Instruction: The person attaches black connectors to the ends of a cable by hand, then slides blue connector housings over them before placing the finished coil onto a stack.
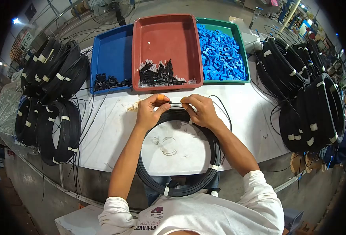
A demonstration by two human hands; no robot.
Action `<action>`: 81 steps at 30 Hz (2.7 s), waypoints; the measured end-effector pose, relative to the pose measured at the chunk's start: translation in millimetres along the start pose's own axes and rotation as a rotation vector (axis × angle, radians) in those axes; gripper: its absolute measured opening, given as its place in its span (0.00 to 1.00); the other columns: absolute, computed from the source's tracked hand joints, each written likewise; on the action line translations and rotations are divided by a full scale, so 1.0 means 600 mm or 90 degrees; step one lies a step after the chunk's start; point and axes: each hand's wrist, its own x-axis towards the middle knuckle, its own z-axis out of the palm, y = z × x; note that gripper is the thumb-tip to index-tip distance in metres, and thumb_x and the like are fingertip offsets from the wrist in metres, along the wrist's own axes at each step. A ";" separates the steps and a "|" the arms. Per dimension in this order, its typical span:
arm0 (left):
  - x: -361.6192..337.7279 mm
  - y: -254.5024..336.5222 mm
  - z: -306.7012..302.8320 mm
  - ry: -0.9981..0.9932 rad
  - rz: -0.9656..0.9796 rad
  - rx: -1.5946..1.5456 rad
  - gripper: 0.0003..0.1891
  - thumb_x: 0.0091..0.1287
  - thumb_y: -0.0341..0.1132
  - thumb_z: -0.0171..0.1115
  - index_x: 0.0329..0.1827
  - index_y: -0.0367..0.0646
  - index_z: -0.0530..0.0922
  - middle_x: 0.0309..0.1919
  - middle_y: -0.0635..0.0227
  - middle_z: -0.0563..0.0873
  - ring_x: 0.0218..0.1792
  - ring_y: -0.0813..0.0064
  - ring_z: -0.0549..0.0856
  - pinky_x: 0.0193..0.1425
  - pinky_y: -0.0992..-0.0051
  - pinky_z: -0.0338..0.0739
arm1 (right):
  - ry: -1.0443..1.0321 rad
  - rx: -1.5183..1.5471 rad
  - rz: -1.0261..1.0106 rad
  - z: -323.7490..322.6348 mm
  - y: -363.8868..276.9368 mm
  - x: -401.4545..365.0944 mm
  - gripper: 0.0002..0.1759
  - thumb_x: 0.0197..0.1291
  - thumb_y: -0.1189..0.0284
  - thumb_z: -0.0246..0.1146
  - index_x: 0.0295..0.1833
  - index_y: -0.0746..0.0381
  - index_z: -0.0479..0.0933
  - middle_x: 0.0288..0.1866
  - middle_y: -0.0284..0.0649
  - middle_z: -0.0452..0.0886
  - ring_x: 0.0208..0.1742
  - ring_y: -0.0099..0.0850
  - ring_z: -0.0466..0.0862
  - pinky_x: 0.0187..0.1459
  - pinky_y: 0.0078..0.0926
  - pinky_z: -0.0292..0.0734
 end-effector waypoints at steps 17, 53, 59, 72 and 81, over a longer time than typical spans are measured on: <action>-0.005 0.006 0.006 0.035 0.057 0.048 0.08 0.62 0.27 0.73 0.42 0.36 0.85 0.37 0.67 0.91 0.38 0.79 0.89 0.50 0.77 0.81 | 0.007 -0.026 -0.018 -0.003 -0.006 0.003 0.08 0.55 0.81 0.69 0.41 0.61 0.82 0.30 0.41 0.83 0.28 0.40 0.84 0.28 0.34 0.77; -0.011 0.015 0.011 0.022 0.128 0.137 0.11 0.51 0.23 0.78 0.39 0.38 0.91 0.34 0.59 0.92 0.34 0.72 0.91 0.40 0.77 0.84 | -0.085 0.037 0.025 0.009 -0.005 0.007 0.15 0.55 0.81 0.68 0.48 0.60 0.83 0.31 0.43 0.85 0.31 0.43 0.86 0.35 0.38 0.81; -0.014 0.028 0.016 0.026 0.163 0.202 0.08 0.58 0.18 0.69 0.37 0.37 0.90 0.34 0.58 0.92 0.34 0.69 0.92 0.37 0.74 0.86 | -0.132 0.103 0.051 -0.004 -0.014 0.022 0.14 0.53 0.76 0.75 0.46 0.61 0.84 0.38 0.42 0.89 0.36 0.41 0.88 0.38 0.32 0.84; -0.009 0.034 0.025 -0.013 0.229 0.376 0.16 0.60 0.20 0.65 0.51 0.38 0.82 0.34 0.64 0.92 0.33 0.71 0.92 0.33 0.74 0.84 | -0.140 0.118 0.108 -0.002 -0.020 0.021 0.15 0.44 0.85 0.71 0.41 0.63 0.85 0.37 0.40 0.86 0.38 0.40 0.87 0.38 0.32 0.83; 0.020 0.056 -0.049 0.060 0.120 0.426 0.11 0.57 0.24 0.70 0.44 0.40 0.84 0.39 0.60 0.90 0.41 0.55 0.88 0.46 0.65 0.81 | -0.132 0.074 0.051 0.006 -0.010 0.012 0.19 0.42 0.81 0.72 0.44 0.59 0.84 0.37 0.37 0.85 0.34 0.37 0.85 0.34 0.34 0.80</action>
